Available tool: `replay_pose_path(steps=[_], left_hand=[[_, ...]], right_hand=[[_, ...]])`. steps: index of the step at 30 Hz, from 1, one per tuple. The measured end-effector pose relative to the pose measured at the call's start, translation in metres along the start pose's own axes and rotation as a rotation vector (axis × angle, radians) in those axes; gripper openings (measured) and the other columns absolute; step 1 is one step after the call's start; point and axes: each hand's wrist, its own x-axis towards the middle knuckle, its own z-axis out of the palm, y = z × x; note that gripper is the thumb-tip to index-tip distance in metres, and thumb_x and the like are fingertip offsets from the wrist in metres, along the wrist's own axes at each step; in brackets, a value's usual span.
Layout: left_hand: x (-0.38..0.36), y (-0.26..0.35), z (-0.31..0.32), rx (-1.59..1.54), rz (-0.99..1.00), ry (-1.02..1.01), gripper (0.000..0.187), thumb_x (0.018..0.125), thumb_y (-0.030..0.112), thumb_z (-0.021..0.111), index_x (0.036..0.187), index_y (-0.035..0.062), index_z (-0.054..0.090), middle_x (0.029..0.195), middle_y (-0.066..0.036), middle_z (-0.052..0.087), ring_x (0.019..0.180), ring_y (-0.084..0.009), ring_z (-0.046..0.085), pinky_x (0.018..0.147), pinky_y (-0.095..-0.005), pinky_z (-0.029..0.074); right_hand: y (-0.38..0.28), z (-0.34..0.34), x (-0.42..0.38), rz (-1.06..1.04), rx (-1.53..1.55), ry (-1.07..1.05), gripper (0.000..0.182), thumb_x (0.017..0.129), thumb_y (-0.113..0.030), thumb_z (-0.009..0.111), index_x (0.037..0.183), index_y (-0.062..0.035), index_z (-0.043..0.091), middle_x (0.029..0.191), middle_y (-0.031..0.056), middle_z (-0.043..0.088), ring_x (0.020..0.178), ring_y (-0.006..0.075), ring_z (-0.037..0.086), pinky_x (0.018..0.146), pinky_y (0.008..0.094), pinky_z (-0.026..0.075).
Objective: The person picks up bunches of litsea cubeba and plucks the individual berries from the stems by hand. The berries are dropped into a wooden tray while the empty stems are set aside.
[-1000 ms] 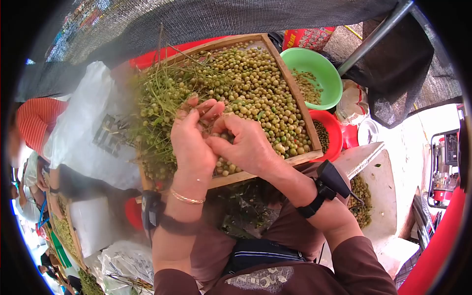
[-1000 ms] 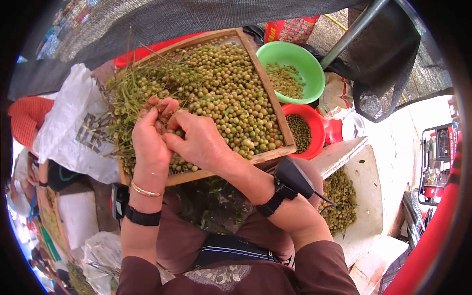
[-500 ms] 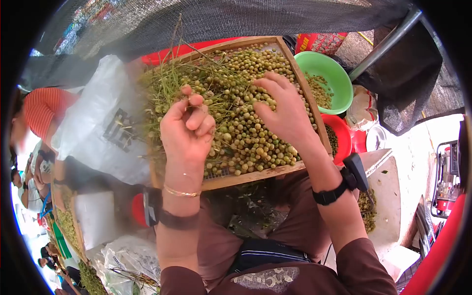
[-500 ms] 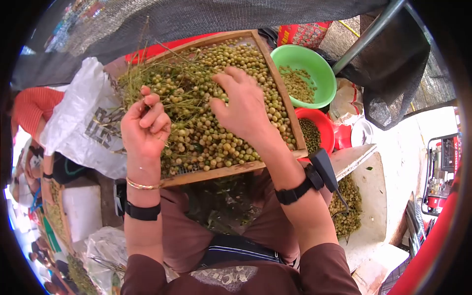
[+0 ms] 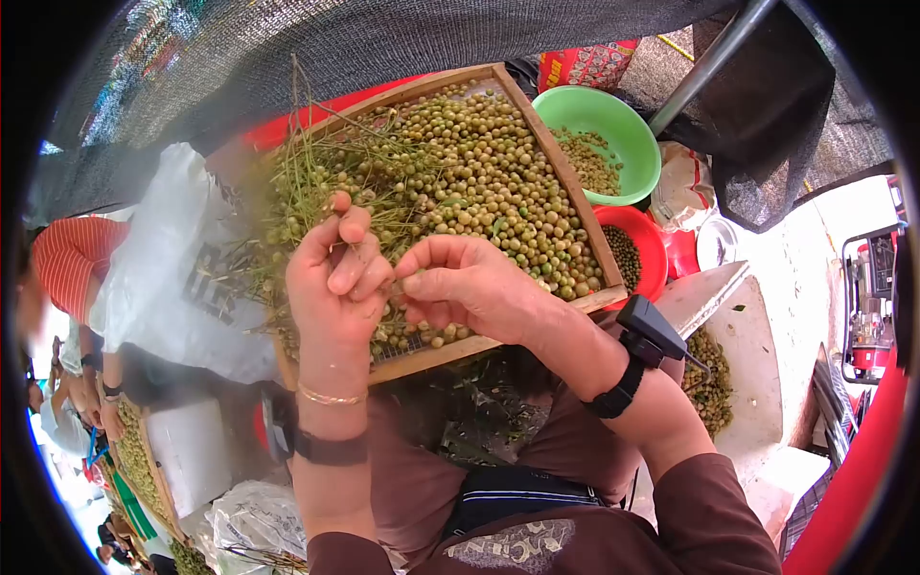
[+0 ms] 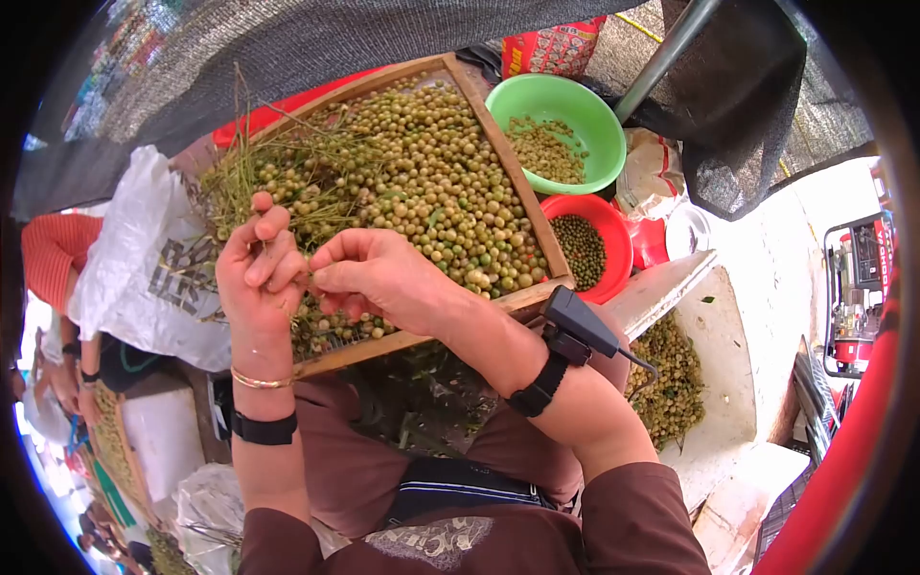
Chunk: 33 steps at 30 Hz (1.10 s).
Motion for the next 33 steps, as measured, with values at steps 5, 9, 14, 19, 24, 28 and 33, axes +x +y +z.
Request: replay_pose_path(steps=[5,9,14,19,24,28,33], left_hand=[[-0.001,0.001,-0.003,0.079,-0.010,0.029,0.018,0.092,0.009,0.037,0.099,0.0052,0.052,0.072,-0.005,0.055,0.036,-0.0053,0.034,0.031,-0.0193,0.021],[-0.011,0.000,-0.003,0.231,-0.040,0.183,0.018,0.092,0.010,0.037,0.099,0.0058,0.052,0.071,-0.004,0.055,0.036,-0.0050,0.033,0.030,-0.0186,0.021],[-0.030,0.003,0.002,0.343,-0.034,0.257,0.015,0.092,0.010,0.039,0.098,0.0064,0.052,0.070,-0.004,0.056,0.036,-0.0047,0.032,0.031,-0.0178,0.021],[-0.054,0.004,0.012,0.437,-0.005,0.244,0.014,0.091,0.008,0.039,0.098,0.0062,0.051,0.069,-0.004,0.056,0.035,-0.0047,0.032,0.031,-0.0175,0.022],[-0.069,0.002,0.026,0.448,0.014,0.234,0.014,0.090,0.007,0.039,0.097,0.0064,0.051,0.067,-0.004,0.055,0.034,-0.0050,0.031,0.031,-0.0176,0.023],[-0.079,-0.011,0.028,0.429,0.066,0.249,0.014,0.089,0.007,0.040,0.096,0.0061,0.052,0.066,-0.005,0.055,0.033,-0.0056,0.030,0.030,-0.0177,0.023],[-0.093,-0.018,0.003,0.362,0.055,0.367,0.016,0.090,0.007,0.039,0.098,0.0057,0.052,0.065,-0.005,0.056,0.032,-0.0058,0.030,0.030,-0.0175,0.023]], right_hand=[[-0.007,-0.001,-0.002,-0.002,-0.169,-0.066,0.014,0.080,-0.008,0.058,0.090,0.0008,0.057,0.070,0.0065,0.059,0.057,0.0101,0.055,0.047,0.0204,0.041],[-0.002,0.001,0.003,-0.047,-0.753,-0.033,0.014,0.077,-0.008,0.059,0.086,0.0036,0.060,0.063,0.0043,0.058,0.054,0.0096,0.057,0.048,0.0226,0.044],[0.005,0.010,-0.001,-0.014,-0.773,-0.030,0.014,0.076,-0.010,0.059,0.079,0.0039,0.058,0.059,0.0044,0.056,0.049,0.0101,0.055,0.046,0.0235,0.044],[0.004,0.022,-0.015,-0.026,-0.791,-0.068,0.014,0.078,-0.013,0.059,0.076,0.0008,0.056,0.058,0.0036,0.055,0.048,0.0090,0.053,0.043,0.0227,0.042],[0.008,0.027,-0.030,-0.013,-0.483,-0.098,0.013,0.083,-0.018,0.058,0.081,-0.0060,0.054,0.063,0.0010,0.057,0.044,0.0054,0.047,0.039,0.0190,0.035],[0.014,0.026,-0.027,0.017,-0.248,-0.061,0.012,0.086,-0.019,0.056,0.086,-0.0077,0.052,0.062,0.0015,0.056,0.043,0.0049,0.045,0.037,0.0169,0.031],[0.004,-0.001,-0.012,-0.035,-0.097,0.098,0.010,0.087,-0.017,0.055,0.087,-0.0066,0.052,0.060,0.0022,0.054,0.042,0.0056,0.043,0.035,0.0182,0.029]])
